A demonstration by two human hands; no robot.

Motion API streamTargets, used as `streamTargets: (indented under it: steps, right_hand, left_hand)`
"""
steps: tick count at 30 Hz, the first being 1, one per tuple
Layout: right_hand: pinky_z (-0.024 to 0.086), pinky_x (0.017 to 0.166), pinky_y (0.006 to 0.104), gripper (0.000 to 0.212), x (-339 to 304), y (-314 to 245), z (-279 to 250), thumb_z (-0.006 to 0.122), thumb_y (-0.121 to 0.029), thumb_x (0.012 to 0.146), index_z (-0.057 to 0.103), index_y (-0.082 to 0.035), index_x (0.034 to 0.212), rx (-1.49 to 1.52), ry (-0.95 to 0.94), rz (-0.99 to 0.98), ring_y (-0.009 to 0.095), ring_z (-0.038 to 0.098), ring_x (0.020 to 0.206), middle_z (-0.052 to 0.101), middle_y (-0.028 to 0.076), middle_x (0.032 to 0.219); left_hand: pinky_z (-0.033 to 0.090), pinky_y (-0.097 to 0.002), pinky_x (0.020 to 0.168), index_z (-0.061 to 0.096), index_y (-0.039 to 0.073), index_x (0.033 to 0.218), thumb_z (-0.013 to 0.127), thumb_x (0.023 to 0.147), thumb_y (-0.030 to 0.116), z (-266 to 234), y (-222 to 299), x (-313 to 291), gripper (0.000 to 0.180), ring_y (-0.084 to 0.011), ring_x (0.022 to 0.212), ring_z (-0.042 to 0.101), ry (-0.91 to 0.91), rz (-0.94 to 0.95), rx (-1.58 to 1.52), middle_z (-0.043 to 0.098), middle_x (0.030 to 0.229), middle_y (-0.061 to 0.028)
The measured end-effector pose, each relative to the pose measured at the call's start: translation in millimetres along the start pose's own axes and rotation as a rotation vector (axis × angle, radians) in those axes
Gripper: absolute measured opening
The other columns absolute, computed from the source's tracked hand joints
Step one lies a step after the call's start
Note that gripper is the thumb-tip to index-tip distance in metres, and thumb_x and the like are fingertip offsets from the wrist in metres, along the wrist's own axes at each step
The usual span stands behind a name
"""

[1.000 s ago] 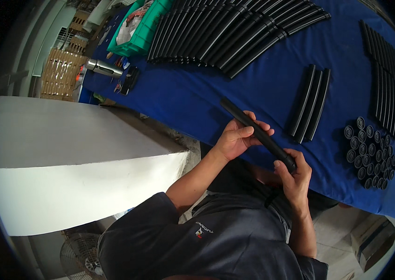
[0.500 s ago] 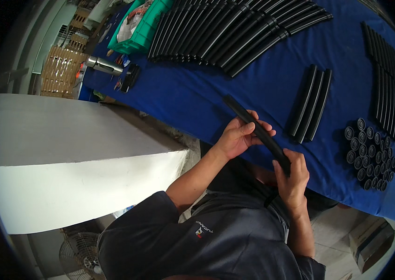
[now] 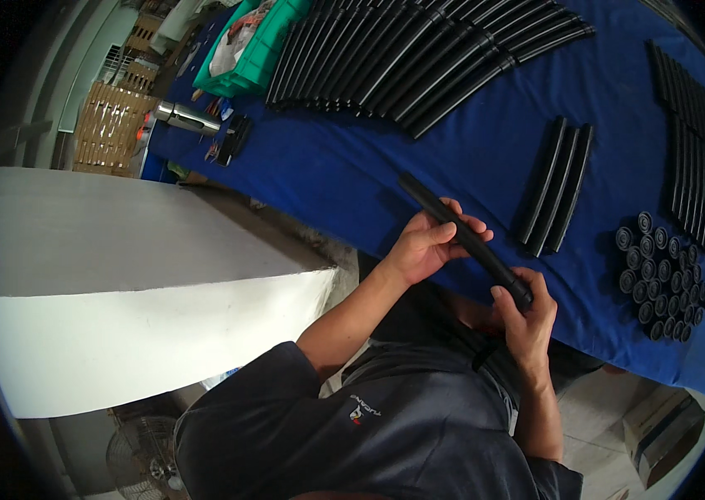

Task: Manually fitting a plastic cap onto the end of a black plastic tube as part of an assembly process.

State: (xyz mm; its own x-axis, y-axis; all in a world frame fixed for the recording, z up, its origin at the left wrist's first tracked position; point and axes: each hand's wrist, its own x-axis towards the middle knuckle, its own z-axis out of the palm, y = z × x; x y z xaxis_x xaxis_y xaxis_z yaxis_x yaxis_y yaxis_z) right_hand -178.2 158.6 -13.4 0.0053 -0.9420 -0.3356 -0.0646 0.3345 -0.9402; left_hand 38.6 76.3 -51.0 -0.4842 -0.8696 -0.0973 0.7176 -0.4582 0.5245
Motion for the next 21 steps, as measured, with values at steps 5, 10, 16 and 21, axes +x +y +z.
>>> streamTargets:
  steps: [5, 10, 16, 21]
  right_hand:
    - [0.053, 0.064, 0.0336, 0.036, 7, 7, 5, 0.076, -0.009, 0.086, 0.057, 0.002, 0.115, -0.631, 0.238, -0.803, 0.017, 0.065, 0.07, 0.061, 0.007, 0.077]
    - [0.052, 0.067, 0.0364, 0.036, 0, -7, 0, 0.075, -0.01, 0.085, 0.059, 0.002, 0.115, 0.241, -0.057, 0.175, 0.028, 0.066, 0.082, 0.06, 0.018, 0.09]
    - [0.051, 0.069, 0.0349, 0.035, 4, 2, 5, 0.075, -0.01, 0.085, 0.06, 0.003, 0.113, -0.509, 0.178, -0.613, 0.028, 0.065, 0.08, 0.061, 0.017, 0.09]
    - [0.052, 0.068, 0.0358, 0.036, 1, -16, -6, 0.076, -0.005, 0.082, 0.061, 0.002, 0.114, 0.101, -0.077, 0.194, 0.033, 0.065, 0.082, 0.062, 0.019, 0.095]
  left_hand:
    - [0.054, -0.0504, 0.101, 0.054, 0.013, 0.117, 0.067, 0.095, 0.013, 3, 3, 1, 0.025, -0.0381, 0.12, 0.062, 0.024, -0.037, -0.012, 0.066, 0.119, -0.0188]
    - [0.054, -0.0504, 0.101, 0.053, 0.012, 0.117, 0.067, 0.095, 0.011, -1, 1, 0, 0.026, -0.0383, 0.12, 0.062, 0.005, -0.018, 0.016, 0.066, 0.119, -0.0193]
    - [0.052, -0.0518, 0.103, 0.053, 0.012, 0.117, 0.067, 0.094, 0.01, 0, 0, 0, 0.027, -0.0391, 0.122, 0.06, 0.02, -0.014, -0.002, 0.066, 0.119, -0.0197]
    - [0.051, -0.0529, 0.104, 0.053, 0.012, 0.117, 0.066, 0.095, 0.011, -3, 0, 1, 0.026, -0.0398, 0.123, 0.059, -0.003, -0.014, 0.006, 0.066, 0.12, -0.0205]
